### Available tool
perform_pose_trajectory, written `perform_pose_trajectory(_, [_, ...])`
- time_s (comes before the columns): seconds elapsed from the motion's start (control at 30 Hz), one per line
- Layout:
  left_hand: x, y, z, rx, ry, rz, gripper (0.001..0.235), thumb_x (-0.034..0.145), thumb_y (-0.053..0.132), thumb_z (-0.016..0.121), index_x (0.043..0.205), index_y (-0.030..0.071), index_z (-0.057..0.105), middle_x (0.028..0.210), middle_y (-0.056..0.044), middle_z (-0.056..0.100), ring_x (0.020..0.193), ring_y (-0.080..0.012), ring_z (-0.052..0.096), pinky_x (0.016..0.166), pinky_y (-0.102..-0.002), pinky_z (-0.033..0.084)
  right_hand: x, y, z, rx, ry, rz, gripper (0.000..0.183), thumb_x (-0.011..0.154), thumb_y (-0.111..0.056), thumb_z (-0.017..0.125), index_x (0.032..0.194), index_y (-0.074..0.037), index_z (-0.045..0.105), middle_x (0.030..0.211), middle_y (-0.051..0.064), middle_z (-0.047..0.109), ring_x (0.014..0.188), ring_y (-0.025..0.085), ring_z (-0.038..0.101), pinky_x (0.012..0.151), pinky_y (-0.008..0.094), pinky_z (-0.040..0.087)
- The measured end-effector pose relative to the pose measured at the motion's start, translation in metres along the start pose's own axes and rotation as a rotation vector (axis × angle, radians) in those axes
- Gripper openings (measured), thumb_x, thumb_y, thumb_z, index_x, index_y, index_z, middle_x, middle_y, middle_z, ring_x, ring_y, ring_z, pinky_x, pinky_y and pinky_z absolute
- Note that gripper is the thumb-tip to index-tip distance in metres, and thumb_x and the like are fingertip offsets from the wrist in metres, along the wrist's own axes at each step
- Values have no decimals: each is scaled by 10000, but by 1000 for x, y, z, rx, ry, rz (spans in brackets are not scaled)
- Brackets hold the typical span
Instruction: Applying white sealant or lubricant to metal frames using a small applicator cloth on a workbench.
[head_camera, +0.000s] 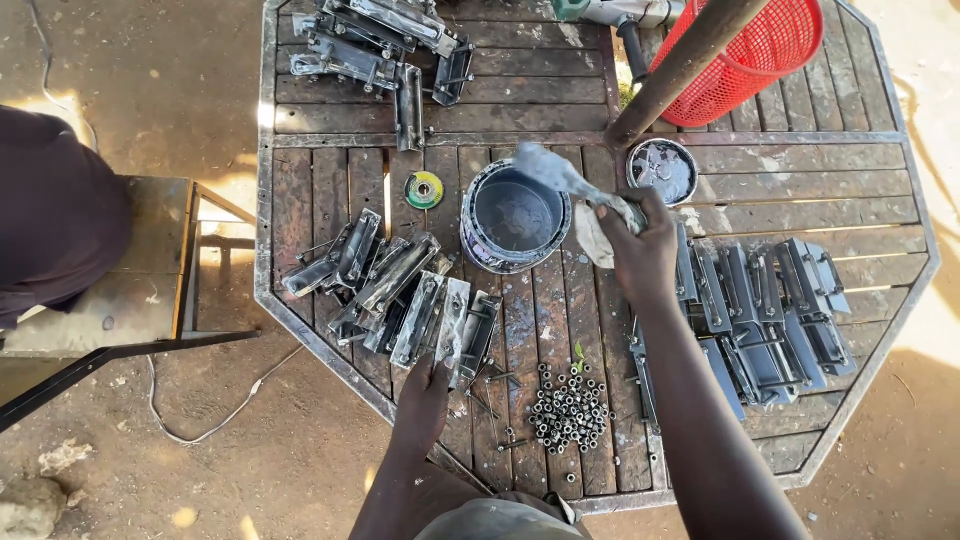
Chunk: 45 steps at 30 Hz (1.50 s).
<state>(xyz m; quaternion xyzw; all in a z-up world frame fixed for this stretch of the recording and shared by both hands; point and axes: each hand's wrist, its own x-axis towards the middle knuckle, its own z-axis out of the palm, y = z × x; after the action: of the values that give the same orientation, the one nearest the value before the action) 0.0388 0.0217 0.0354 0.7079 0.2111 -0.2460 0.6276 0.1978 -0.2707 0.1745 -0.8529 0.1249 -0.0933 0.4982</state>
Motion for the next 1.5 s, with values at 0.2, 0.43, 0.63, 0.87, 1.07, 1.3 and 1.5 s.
perform_pose_trajectory(0.2, [4, 11, -2, 185, 47, -15, 324, 1101, 310, 509, 840, 139, 424, 630, -17, 343, 575, -137, 275, 584, -390, 258, 39, -4, 31, -59, -244, -197, 157, 886, -60, 737, 1003, -94, 637, 926, 38, 703, 802, 151, 631, 682, 271, 500])
perform_pose_trajectory(0.43, [-3, 38, -10, 353, 54, -113, 475, 1054, 395, 450, 1389, 83, 577, 975, -157, 741, 740, -253, 629, 712, -442, 456, 74, 43, 107, -536, -416, -41, 330, 799, -295, 735, 1114, -207, 685, 846, 88, 715, 689, 287, 645, 541, 449, 442])
perform_pose_trajectory(0.63, [7, 20, -14, 380, 91, -42, 281, 1080, 369, 496, 959, 127, 574, 703, -84, 600, 590, -194, 485, 598, -397, 384, 74, 12, 92, -469, -488, 47, 344, 919, -226, 714, 1249, -139, 673, 1065, 79, 764, 648, 137, 651, 496, 290, 529])
perform_pose_trajectory(0.87, [5, 32, -8, 336, 57, -133, 361, 1065, 386, 486, 1301, 114, 510, 1103, -112, 569, 949, -269, 532, 811, -449, 440, 67, -1, 76, -621, -476, -8, 400, 878, -252, 733, 1243, -161, 598, 805, 101, 695, 667, 226, 647, 563, 376, 524])
perform_pose_trajectory(1.07, [8, 26, 0, 340, 39, -107, 576, 1042, 390, 496, 1533, 90, 489, 1446, -173, 645, 1271, -348, 663, 1007, -477, 531, 58, 18, 94, -806, -710, -51, 489, 931, -213, 637, 1413, -157, 572, 1186, 163, 722, 954, 314, 739, 720, 465, 650])
perform_pose_trajectory(1.3, [4, 27, -1, 349, 46, -121, 556, 1059, 380, 471, 1539, 99, 485, 1267, -164, 737, 886, -252, 719, 826, -446, 539, 65, 1, 49, -326, -553, 36, 269, 959, -241, 718, 1213, -158, 692, 642, 12, 608, 420, 76, 355, 402, 251, 261])
perform_pose_trajectory(1.5, [13, 13, 0, 352, 68, -43, 323, 1067, 358, 494, 1141, 78, 639, 865, -132, 691, 697, -236, 564, 682, -421, 428, 57, -3, 28, -357, -535, -34, 315, 944, -307, 744, 1215, -157, 685, 739, 57, 730, 399, 105, 455, 447, 299, 443])
